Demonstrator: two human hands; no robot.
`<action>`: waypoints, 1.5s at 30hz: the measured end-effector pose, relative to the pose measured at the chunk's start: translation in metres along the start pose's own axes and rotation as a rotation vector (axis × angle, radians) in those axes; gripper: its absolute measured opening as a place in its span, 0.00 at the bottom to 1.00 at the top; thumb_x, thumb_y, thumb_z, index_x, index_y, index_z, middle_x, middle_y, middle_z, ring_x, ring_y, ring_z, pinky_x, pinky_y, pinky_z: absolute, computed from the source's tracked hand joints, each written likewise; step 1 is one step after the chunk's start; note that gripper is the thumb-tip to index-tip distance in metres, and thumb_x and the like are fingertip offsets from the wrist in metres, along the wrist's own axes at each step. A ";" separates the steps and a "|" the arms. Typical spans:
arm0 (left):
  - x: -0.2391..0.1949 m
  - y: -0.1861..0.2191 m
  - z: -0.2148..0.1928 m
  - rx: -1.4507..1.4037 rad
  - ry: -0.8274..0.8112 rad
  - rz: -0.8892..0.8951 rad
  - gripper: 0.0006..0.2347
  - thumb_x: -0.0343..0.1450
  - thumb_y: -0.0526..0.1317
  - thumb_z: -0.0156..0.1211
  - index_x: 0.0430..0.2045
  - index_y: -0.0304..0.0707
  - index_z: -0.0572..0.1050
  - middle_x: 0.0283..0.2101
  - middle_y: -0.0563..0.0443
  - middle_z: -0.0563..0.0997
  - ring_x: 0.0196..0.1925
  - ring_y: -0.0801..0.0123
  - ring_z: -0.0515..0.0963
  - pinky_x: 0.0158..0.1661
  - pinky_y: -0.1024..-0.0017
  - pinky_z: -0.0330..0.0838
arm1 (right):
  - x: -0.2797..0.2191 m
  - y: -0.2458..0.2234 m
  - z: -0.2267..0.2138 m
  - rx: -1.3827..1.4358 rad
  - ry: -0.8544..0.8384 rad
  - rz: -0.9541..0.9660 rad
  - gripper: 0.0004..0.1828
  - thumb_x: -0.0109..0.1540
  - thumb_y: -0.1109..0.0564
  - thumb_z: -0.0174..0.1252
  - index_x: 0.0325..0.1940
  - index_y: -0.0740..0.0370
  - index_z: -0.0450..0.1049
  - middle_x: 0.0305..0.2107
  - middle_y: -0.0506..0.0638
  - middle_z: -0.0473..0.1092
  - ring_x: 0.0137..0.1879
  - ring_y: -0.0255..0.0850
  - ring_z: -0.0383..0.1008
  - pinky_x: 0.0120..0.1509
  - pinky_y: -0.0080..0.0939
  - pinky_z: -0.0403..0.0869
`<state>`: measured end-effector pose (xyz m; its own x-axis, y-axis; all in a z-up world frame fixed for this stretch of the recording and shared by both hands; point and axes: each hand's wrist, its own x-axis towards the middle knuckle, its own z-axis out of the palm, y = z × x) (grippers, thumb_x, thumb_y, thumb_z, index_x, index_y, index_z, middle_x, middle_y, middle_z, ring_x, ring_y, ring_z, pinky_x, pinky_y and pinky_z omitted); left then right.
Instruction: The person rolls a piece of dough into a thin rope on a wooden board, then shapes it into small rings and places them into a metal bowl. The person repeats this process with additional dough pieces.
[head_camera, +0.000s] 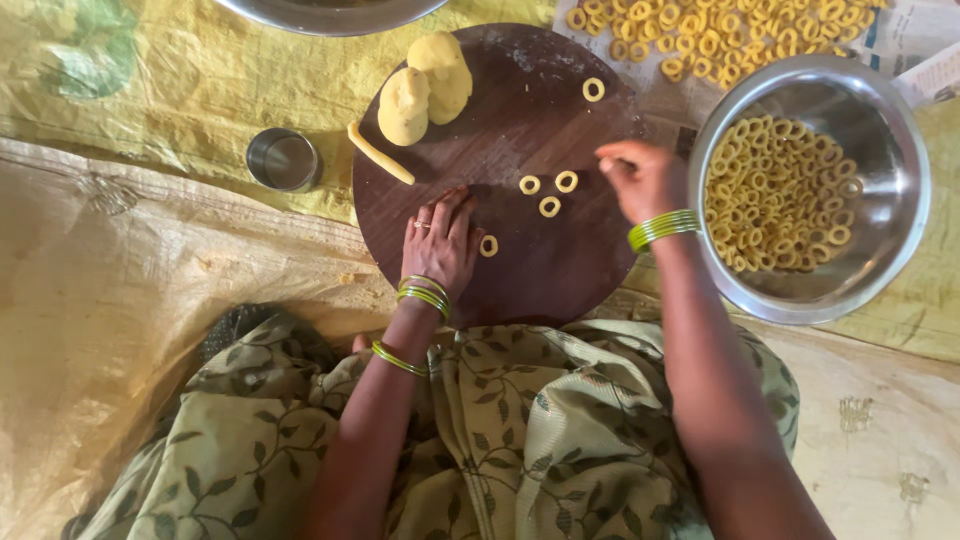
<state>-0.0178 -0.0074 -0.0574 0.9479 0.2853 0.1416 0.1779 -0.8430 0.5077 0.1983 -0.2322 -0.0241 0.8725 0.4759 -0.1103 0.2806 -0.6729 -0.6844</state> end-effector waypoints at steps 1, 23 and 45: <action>-0.001 0.000 0.000 0.018 0.009 0.003 0.19 0.73 0.43 0.59 0.58 0.39 0.72 0.65 0.50 0.70 0.64 0.58 0.71 0.61 0.57 0.65 | -0.003 -0.007 0.006 -0.091 0.033 -0.093 0.09 0.62 0.60 0.67 0.48 0.56 0.82 0.41 0.50 0.78 0.42 0.44 0.79 0.48 0.42 0.77; -0.004 -0.004 0.018 0.101 -0.056 -0.016 0.21 0.75 0.47 0.56 0.62 0.40 0.70 0.68 0.49 0.66 0.69 0.57 0.65 0.63 0.54 0.63 | 0.078 0.077 0.044 0.583 0.277 0.154 0.07 0.64 0.61 0.67 0.46 0.60 0.80 0.29 0.43 0.74 0.31 0.28 0.72 0.29 0.29 0.73; -0.003 0.002 0.007 0.067 -0.025 -0.012 0.21 0.75 0.47 0.55 0.62 0.38 0.70 0.68 0.50 0.67 0.71 0.61 0.64 0.63 0.53 0.63 | -0.010 -0.037 0.029 -0.346 -0.151 -0.251 0.09 0.55 0.57 0.72 0.39 0.55 0.83 0.35 0.53 0.76 0.42 0.51 0.78 0.47 0.50 0.76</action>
<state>-0.0188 -0.0129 -0.0632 0.9517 0.2849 0.1142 0.2058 -0.8683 0.4514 0.1675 -0.1956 -0.0182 0.6993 0.7087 -0.0932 0.6158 -0.6635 -0.4248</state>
